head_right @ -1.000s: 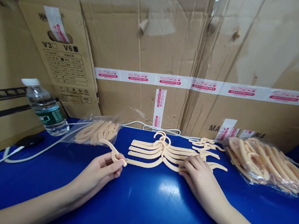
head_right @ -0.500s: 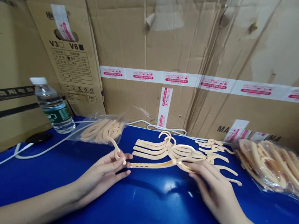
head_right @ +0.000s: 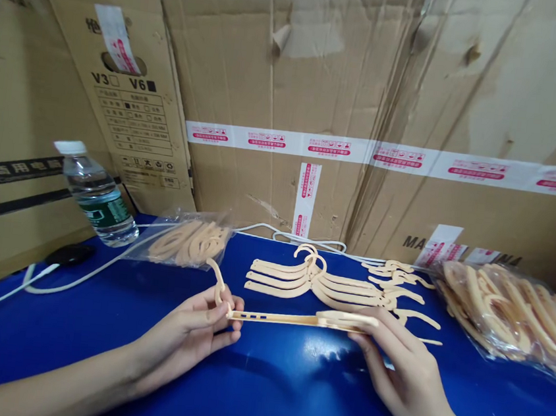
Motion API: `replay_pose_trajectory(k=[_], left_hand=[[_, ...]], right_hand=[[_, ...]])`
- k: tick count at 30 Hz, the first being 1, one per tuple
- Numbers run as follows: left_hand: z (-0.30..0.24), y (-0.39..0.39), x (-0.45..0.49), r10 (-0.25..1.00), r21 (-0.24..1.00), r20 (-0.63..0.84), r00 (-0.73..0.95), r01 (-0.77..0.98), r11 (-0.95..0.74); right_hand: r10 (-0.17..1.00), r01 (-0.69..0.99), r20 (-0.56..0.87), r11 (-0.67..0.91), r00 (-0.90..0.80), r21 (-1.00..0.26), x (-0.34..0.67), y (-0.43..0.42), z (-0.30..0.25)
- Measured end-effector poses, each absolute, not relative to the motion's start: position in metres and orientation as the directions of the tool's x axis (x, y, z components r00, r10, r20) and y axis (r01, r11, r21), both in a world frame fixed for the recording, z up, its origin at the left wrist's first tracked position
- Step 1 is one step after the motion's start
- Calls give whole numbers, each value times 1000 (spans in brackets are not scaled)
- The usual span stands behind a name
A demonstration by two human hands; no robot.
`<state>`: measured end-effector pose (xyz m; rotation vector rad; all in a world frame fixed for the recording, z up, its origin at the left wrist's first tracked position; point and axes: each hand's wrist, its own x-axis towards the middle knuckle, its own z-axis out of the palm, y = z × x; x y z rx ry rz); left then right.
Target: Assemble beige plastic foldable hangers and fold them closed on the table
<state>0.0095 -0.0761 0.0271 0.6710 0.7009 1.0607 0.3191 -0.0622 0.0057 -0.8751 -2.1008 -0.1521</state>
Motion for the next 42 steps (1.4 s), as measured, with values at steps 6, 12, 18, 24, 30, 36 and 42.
replay_pose_trajectory(k=[6, 12, 18, 24, 30, 36, 42], left_hand=[[28, -74, 8, 926, 748, -233, 298, -553, 366], [28, -76, 9, 934, 790, -265, 241, -501, 353], [28, -76, 9, 945, 817, -254, 204, -477, 323], [26, -77, 10, 958, 834, -243, 154, -472, 287], [24, -78, 9, 975, 851, -199, 103, -475, 224], [27, -81, 12, 986, 872, -168, 24, -463, 160], [28, -79, 12, 987, 881, -160, 1, -451, 143]], right_hand=[[521, 607, 728, 774, -446, -182, 314, -64, 12], [498, 591, 731, 791, -467, -161, 316, -67, 10], [448, 635, 761, 770, -469, -62, 326, -72, -1], [477, 688, 759, 724, -443, -54, 335, -75, -18], [455, 671, 773, 740, -443, -51, 324, -81, -11], [473, 683, 776, 727, -418, -75, 323, -85, -16], [460, 678, 767, 733, -446, -45, 323, -85, -18]])
